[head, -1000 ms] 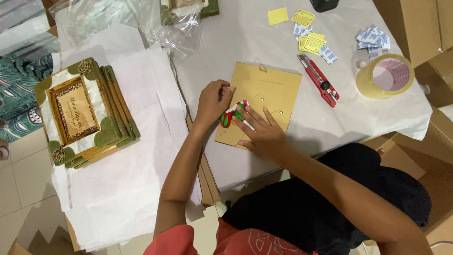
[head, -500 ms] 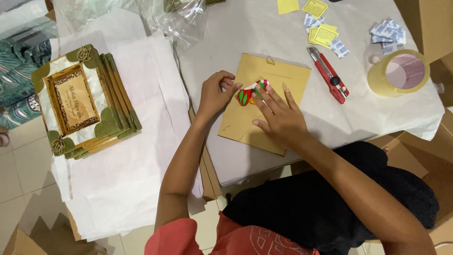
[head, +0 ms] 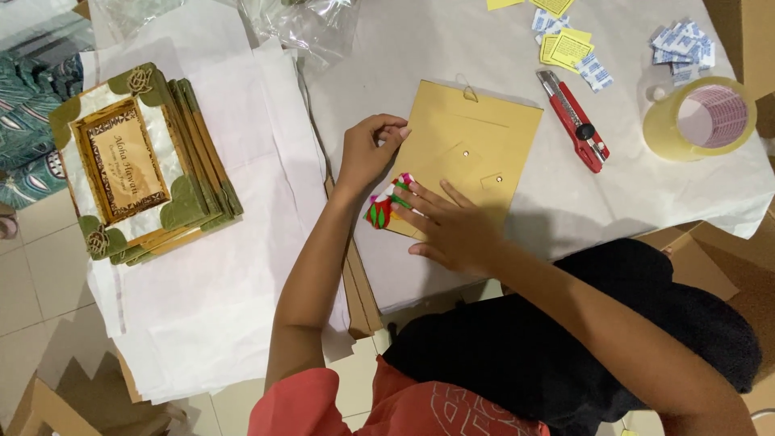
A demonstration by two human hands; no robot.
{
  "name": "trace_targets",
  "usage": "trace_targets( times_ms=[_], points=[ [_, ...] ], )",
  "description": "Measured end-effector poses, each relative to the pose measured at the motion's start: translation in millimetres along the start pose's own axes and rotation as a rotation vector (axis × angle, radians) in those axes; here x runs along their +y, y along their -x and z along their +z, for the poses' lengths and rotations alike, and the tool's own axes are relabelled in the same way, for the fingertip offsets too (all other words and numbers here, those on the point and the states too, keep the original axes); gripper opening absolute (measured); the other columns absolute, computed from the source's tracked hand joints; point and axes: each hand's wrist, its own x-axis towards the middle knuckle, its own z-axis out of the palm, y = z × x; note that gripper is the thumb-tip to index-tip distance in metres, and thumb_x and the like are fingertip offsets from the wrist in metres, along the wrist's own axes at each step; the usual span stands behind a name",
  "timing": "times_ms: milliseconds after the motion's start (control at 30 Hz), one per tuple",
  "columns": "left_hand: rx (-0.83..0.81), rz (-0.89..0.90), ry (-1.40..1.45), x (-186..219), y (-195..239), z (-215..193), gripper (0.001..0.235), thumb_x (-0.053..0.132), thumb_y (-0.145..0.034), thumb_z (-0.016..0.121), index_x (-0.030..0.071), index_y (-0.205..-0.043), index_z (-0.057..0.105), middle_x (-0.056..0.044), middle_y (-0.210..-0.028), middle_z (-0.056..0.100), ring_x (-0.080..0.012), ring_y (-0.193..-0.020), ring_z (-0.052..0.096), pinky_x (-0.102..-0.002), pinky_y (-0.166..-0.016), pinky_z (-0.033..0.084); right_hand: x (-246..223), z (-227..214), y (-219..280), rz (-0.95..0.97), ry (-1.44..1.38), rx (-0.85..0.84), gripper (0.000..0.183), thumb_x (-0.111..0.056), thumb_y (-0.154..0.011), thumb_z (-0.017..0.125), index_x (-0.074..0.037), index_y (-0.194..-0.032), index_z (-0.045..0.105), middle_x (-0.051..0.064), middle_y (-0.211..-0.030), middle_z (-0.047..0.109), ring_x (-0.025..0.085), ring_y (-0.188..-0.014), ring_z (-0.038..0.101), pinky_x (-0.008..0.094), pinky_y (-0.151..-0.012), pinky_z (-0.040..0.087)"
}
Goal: Applying decorative stickers to picture frames, stacking them, and placing them into plastic sleeves.
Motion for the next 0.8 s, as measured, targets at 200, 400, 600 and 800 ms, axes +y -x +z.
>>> trace_targets(
  times_ms=[200, 400, 600, 800],
  points=[
    [0.012, 0.027, 0.024, -3.9, 0.2, 1.2, 0.014, 0.018, -0.092, 0.079, 0.013, -0.105, 0.078, -0.006, -0.086, 0.069, -0.012, -0.078, 0.069, -0.025, -0.068, 0.052, 13.0, -14.4, -7.5, 0.046, 0.128, 0.219, 0.06, -0.054, -0.1, 0.052, -0.031, -0.155, 0.048, -0.003, -0.162, 0.046, 0.021, -0.148, 0.044, 0.052, -0.119, 0.035],
    [0.012, 0.048, 0.015, -1.5, 0.2, 1.2, 0.014, 0.013, -0.092, 0.077, 0.011, -0.105, 0.078, -0.007, -0.086, 0.069, -0.0129, -0.078, 0.07, -0.026, -0.067, 0.052, 46.2, -34.4, -13.1, 0.271, 0.136, 0.081, 0.06, -0.054, -0.109, 0.035, -0.023, -0.16, 0.042, 0.006, -0.167, 0.038, 0.029, -0.155, 0.03, 0.058, -0.125, 0.02],
    [0.025, 0.067, 0.032, -1.0, 1.0, 2.1, 0.014, 0.01, -0.092, 0.076, 0.007, -0.105, 0.077, -0.009, -0.086, 0.068, -0.0139, -0.079, 0.067, -0.027, -0.069, 0.052, 47.4, -22.6, -13.8, 0.351, 0.074, -0.035, 0.068, -0.058, -0.108, 0.034, -0.02, -0.164, 0.031, 0.006, -0.172, 0.025, 0.027, -0.158, 0.022, 0.057, -0.128, 0.009],
    [0.003, 0.059, 0.037, -1.2, -0.1, 0.4, 0.013, 0.017, -0.093, 0.079, 0.012, -0.104, 0.078, -0.006, -0.085, 0.069, -0.0117, -0.079, 0.069, -0.025, -0.066, 0.053, 8.4, 6.4, -16.0, 0.098, 0.151, 0.148, 0.075, -0.064, -0.096, 0.053, -0.016, -0.153, 0.051, 0.012, -0.161, 0.047, 0.031, -0.147, 0.045, 0.059, -0.118, 0.035]
  ],
)
